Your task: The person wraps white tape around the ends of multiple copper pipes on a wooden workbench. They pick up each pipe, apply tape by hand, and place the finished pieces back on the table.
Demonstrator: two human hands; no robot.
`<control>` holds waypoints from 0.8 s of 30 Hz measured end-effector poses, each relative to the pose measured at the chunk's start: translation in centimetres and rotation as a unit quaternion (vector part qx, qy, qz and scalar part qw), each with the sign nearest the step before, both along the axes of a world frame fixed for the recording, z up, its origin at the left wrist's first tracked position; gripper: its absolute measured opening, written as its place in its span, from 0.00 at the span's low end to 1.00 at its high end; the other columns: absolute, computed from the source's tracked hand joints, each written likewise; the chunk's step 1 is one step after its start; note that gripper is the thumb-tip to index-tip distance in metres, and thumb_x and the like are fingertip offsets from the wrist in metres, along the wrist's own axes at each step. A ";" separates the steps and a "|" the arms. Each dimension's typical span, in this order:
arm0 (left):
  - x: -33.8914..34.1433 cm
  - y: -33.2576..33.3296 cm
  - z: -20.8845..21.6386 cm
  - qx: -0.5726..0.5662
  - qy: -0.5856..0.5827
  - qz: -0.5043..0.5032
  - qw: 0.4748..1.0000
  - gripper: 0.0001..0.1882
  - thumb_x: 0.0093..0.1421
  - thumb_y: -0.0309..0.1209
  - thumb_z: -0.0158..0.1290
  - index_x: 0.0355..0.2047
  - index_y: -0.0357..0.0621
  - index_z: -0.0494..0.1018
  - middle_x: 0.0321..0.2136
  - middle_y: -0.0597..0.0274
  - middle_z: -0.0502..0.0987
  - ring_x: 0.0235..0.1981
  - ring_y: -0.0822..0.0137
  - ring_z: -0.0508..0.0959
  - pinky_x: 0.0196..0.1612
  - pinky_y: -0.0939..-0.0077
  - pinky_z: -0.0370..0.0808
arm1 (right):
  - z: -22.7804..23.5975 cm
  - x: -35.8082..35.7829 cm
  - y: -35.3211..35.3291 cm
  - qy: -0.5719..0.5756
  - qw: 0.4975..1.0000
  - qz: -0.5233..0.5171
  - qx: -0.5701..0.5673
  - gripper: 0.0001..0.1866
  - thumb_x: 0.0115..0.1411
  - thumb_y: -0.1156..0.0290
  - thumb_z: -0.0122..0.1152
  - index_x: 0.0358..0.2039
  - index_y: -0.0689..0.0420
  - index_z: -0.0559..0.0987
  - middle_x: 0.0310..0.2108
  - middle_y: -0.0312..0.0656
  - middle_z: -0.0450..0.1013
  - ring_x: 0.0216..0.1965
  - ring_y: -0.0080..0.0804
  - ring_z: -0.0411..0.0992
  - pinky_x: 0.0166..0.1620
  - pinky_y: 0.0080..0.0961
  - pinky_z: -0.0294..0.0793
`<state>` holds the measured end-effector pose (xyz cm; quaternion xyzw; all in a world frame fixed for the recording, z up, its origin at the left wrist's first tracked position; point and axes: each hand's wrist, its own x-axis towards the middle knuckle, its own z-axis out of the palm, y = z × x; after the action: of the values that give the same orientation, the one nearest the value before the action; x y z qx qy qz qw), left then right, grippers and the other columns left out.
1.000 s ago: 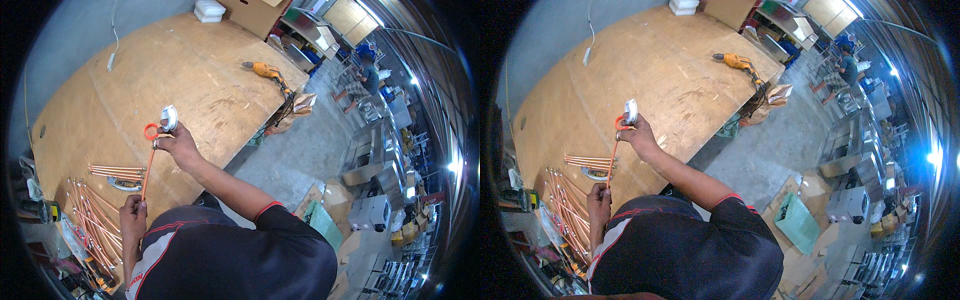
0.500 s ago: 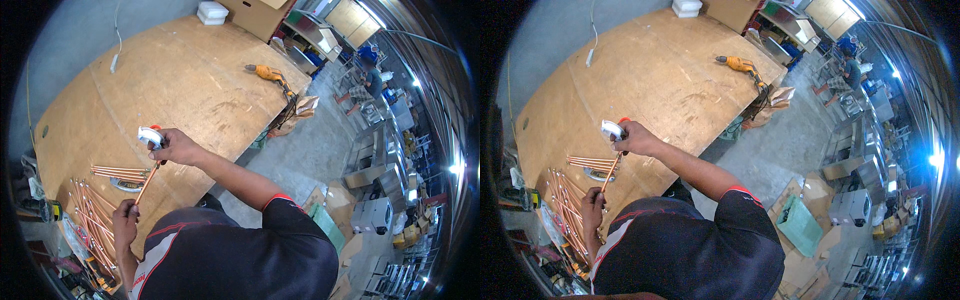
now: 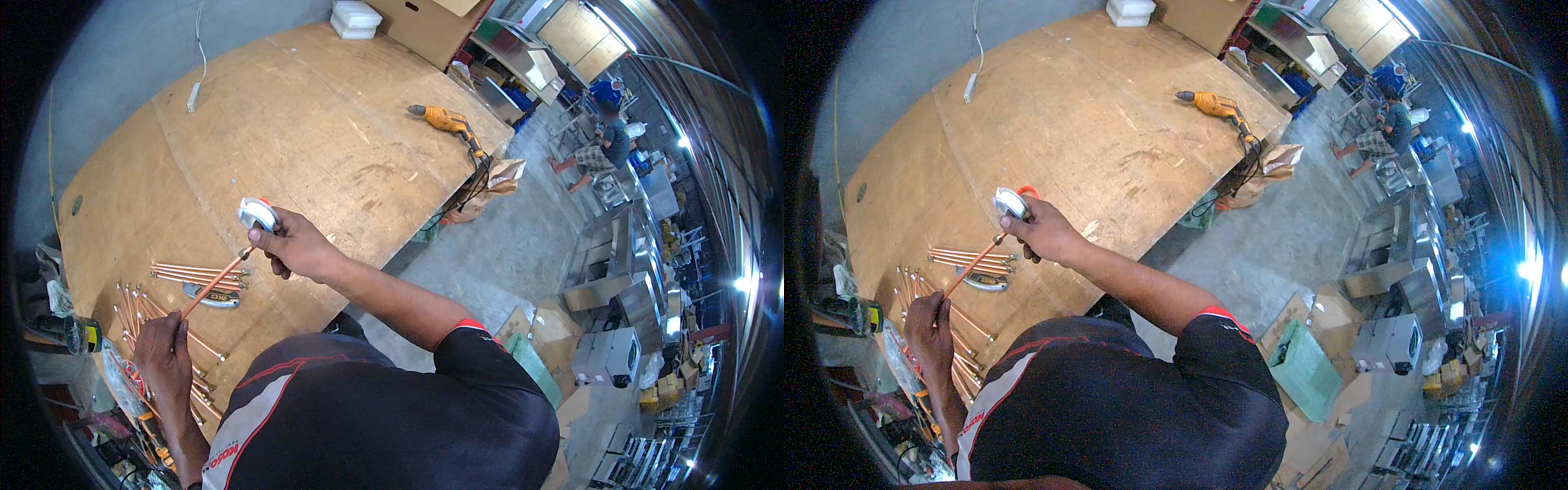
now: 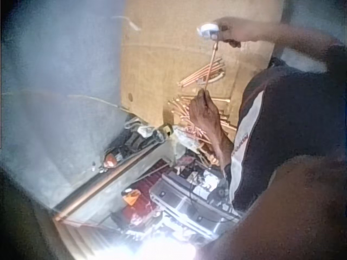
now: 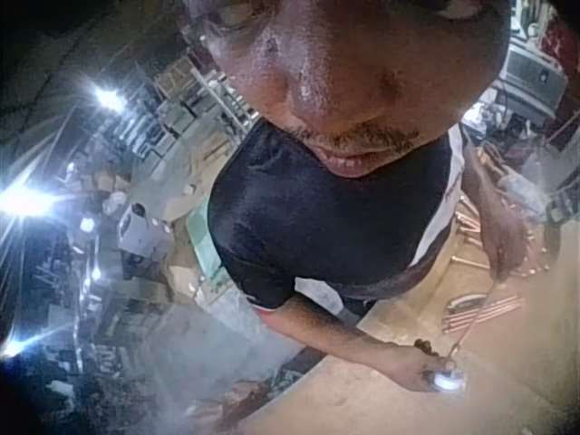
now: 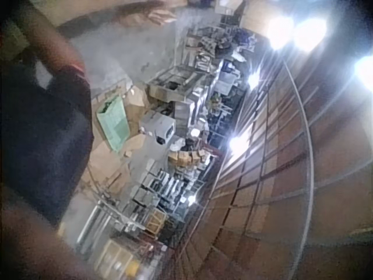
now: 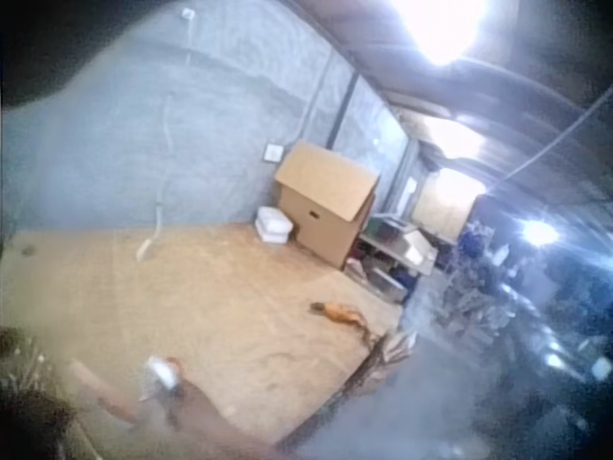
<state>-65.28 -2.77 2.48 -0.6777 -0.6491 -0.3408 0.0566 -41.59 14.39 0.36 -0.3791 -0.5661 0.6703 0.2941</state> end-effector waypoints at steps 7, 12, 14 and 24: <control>0.2 0.2 -0.1 -0.012 -0.017 -0.026 0.999 0.09 0.54 0.22 0.61 0.36 0.36 0.79 0.26 0.52 0.77 0.28 0.56 0.77 0.33 0.64 0.73 | -0.6 0.4 -0.1 0.052 0.997 -0.032 -0.046 0.13 0.62 0.63 0.66 0.35 0.59 0.74 0.17 0.32 0.67 0.13 0.18 0.64 0.17 0.19 0.64; 0.4 -0.1 -0.7 -0.034 -0.071 -0.033 0.996 0.10 0.55 0.22 0.61 0.38 0.35 0.79 0.25 0.52 0.76 0.27 0.56 0.77 0.32 0.65 0.73 | 0.4 0.8 0.0 0.073 0.996 -0.050 0.008 0.11 0.59 0.69 0.68 0.36 0.59 0.75 0.19 0.33 0.70 0.14 0.18 0.64 0.17 0.19 0.63; 0.5 -0.2 -0.6 -0.048 -0.082 -0.036 0.995 0.10 0.55 0.22 0.61 0.39 0.36 0.79 0.25 0.51 0.77 0.26 0.56 0.78 0.31 0.65 0.73 | 1.0 1.0 -0.2 0.083 0.994 -0.062 0.030 0.11 0.58 0.70 0.69 0.36 0.59 0.75 0.22 0.34 0.72 0.15 0.16 0.64 0.17 0.17 0.62; 0.5 -0.2 -0.5 -0.148 -0.211 -0.061 0.964 0.12 0.59 0.31 0.60 0.38 0.33 0.78 0.25 0.52 0.78 0.26 0.62 0.78 0.32 0.70 0.74 | 4.1 2.9 -1.5 -0.003 0.993 -0.068 0.099 0.08 0.57 0.71 0.67 0.33 0.58 0.76 0.25 0.29 0.70 0.28 0.17 0.66 0.32 0.20 0.67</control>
<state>-64.76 -3.01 1.94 -0.6298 -0.6466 -0.3792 -0.2036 -38.65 12.92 4.49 -0.3875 -0.6032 0.5886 0.3736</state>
